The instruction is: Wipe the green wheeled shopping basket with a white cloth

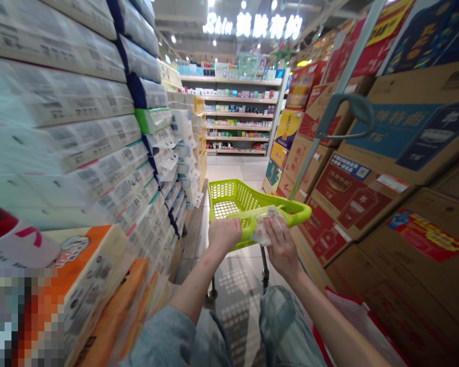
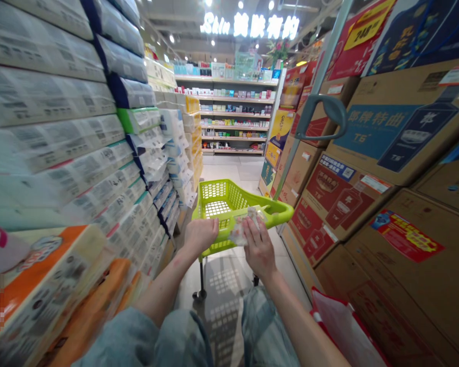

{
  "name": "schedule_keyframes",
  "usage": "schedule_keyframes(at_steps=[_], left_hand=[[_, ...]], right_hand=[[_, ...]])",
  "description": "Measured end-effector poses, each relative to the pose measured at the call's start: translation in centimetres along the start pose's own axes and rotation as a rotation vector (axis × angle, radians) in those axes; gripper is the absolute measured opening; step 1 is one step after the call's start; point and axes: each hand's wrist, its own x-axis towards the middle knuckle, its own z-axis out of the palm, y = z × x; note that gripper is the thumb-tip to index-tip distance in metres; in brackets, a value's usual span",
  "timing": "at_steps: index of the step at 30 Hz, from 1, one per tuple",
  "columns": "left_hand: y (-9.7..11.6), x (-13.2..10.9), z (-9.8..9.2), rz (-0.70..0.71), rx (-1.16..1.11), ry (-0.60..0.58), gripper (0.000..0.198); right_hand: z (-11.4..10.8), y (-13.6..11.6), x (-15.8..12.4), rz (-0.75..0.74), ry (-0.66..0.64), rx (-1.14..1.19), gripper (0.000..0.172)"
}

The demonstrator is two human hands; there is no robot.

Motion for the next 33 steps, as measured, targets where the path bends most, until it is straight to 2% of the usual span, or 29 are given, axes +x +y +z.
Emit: schedule_keyframes(at_steps=[5, 9, 14, 19, 24, 27, 31, 33], left_hand=[[-0.1, 0.3, -0.2, 0.033, -0.024, -0.047, 0.056], [0.2, 0.4, -0.3, 0.026, -0.031, -0.070, 0.056], [0.4, 0.7, -0.2, 0.002, 0.008, -0.063, 0.057], [0.5, 0.5, -0.1, -0.063, 0.031, -0.042, 0.057], [1.4, -0.2, -0.2, -0.107, 0.039, -0.037, 0.055], [2.5, -0.5, -0.3, -0.072, 0.042, -0.034, 0.054], [4.1, -0.8, -0.1, -0.064, 0.039, -0.039, 0.054], [5.0, -0.9, 0.0, -0.060, 0.026, -0.051, 0.052]], right_hand=[[-0.8, 6.7, 0.9, 0.184, 0.063, 0.002, 0.042], [-0.9, 9.2, 2.6, 0.219, -0.030, 0.066, 0.037], [-0.4, 9.0, 3.9, 0.293, -0.068, 0.036, 0.039], [-0.1, 8.8, 4.0, 0.252, -0.063, 0.056, 0.039], [-0.1, 9.1, 3.7, 0.278, -0.026, 0.094, 0.040], [-0.2, 8.9, 3.0, 0.335, 0.034, 0.156, 0.042], [-0.6, 6.6, 1.5, 0.360, 0.131, 0.231, 0.043], [-1.0, 4.3, 0.9, 0.291, 0.127, 0.247, 0.042]])
